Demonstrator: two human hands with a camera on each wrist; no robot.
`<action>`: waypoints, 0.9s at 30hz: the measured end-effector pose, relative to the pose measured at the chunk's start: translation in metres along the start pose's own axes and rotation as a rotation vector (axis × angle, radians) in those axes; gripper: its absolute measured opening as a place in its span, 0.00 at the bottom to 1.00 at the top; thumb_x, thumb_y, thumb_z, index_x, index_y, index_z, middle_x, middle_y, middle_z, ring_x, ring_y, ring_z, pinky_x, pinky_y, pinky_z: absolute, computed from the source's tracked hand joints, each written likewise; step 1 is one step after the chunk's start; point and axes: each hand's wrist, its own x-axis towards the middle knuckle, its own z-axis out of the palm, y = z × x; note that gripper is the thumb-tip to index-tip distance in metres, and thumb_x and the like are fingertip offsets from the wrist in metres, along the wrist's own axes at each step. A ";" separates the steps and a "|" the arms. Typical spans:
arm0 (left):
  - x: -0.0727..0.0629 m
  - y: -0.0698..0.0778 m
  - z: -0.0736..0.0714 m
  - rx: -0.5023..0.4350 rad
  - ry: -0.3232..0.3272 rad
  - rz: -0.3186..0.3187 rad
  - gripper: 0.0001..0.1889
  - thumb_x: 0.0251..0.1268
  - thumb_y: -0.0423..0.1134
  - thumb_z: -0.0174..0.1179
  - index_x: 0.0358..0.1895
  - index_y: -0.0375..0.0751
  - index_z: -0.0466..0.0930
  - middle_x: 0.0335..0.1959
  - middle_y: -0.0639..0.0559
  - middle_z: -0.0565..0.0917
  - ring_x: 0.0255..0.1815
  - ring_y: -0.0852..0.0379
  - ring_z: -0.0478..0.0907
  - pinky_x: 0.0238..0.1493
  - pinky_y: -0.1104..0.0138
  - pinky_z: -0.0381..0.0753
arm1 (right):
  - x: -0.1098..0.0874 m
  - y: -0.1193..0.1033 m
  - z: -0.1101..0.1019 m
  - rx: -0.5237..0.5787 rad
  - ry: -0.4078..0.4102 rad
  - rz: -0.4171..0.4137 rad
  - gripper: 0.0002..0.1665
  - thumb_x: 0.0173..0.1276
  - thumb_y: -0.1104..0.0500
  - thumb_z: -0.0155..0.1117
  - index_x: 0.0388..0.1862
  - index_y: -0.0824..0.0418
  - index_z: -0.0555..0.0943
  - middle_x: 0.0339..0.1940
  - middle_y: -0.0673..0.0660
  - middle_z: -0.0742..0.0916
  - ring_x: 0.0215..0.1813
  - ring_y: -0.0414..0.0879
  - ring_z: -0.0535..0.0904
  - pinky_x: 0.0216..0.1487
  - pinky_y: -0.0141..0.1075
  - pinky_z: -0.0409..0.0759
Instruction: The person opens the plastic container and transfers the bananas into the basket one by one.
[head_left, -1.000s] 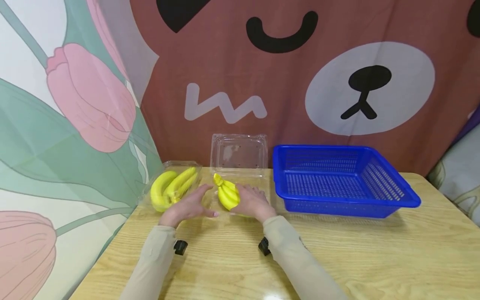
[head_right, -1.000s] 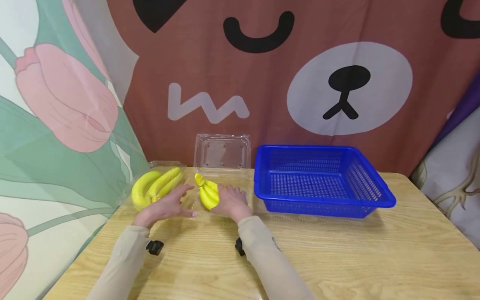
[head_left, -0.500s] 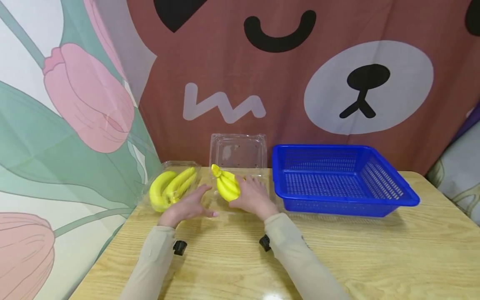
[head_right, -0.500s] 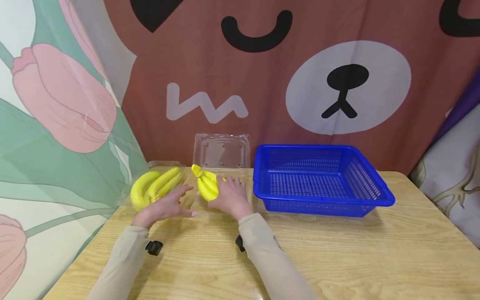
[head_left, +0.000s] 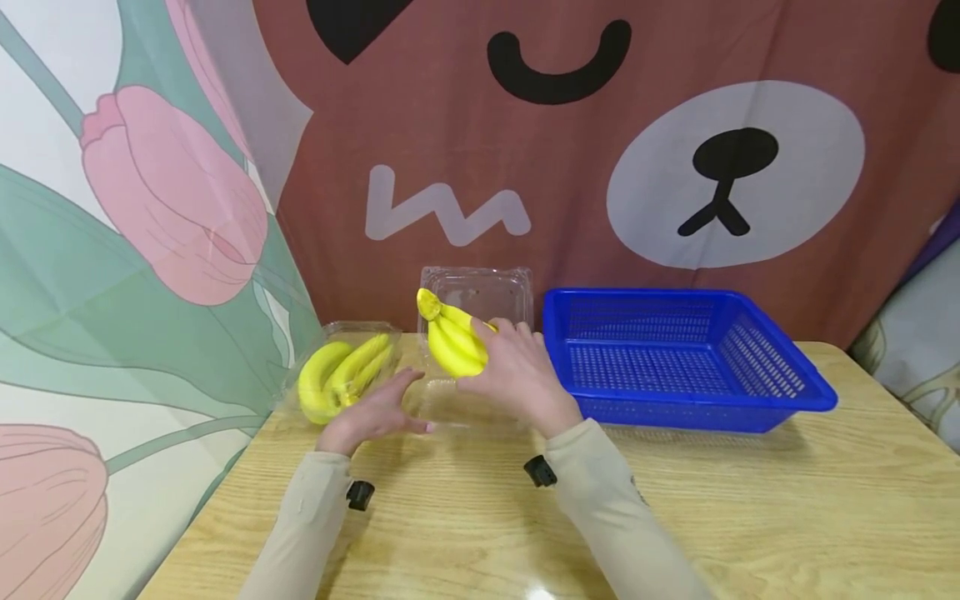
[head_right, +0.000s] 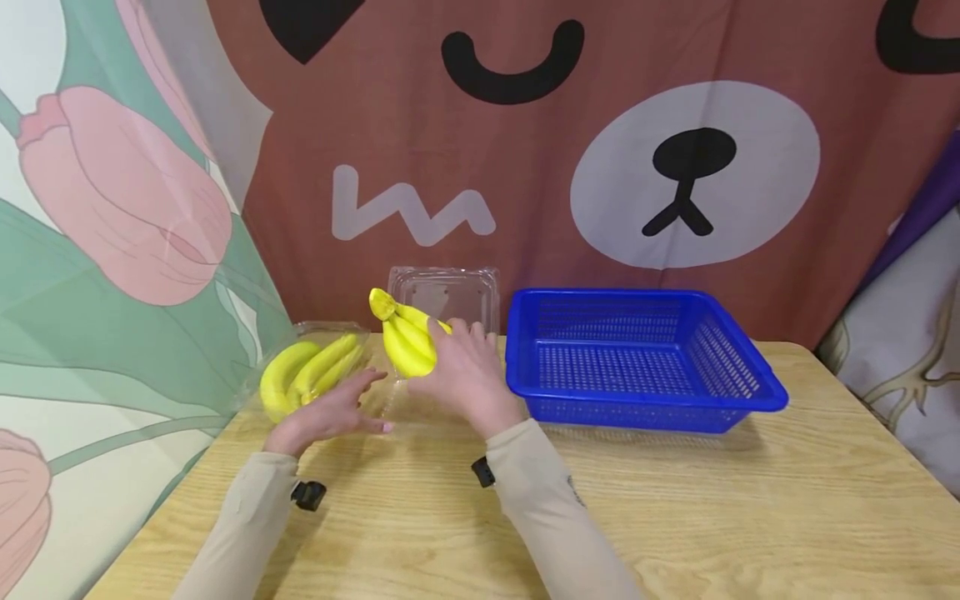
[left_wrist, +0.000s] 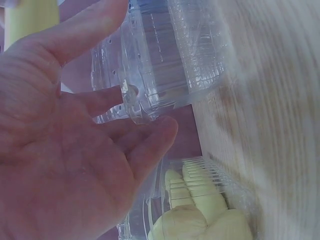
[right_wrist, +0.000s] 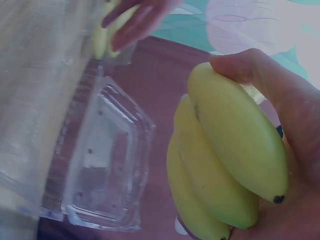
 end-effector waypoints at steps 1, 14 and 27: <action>0.000 0.000 0.000 -0.003 0.001 -0.001 0.49 0.54 0.49 0.74 0.76 0.40 0.56 0.77 0.37 0.54 0.75 0.38 0.52 0.71 0.43 0.55 | -0.001 -0.001 -0.003 0.001 0.007 -0.002 0.51 0.51 0.36 0.70 0.73 0.51 0.69 0.60 0.58 0.78 0.48 0.54 0.70 0.48 0.45 0.68; 0.002 0.000 -0.001 -0.019 0.006 0.014 0.47 0.56 0.46 0.73 0.76 0.39 0.56 0.77 0.35 0.54 0.75 0.36 0.51 0.72 0.43 0.53 | -0.004 0.002 -0.009 0.032 0.006 0.007 0.52 0.51 0.36 0.72 0.74 0.52 0.68 0.61 0.58 0.78 0.49 0.54 0.70 0.48 0.44 0.67; 0.002 -0.001 0.001 -0.016 0.007 0.031 0.48 0.55 0.46 0.73 0.76 0.39 0.56 0.77 0.36 0.54 0.75 0.36 0.51 0.72 0.42 0.53 | -0.008 0.006 -0.012 0.035 0.028 -0.002 0.50 0.51 0.37 0.71 0.73 0.52 0.69 0.60 0.56 0.78 0.47 0.53 0.70 0.45 0.44 0.66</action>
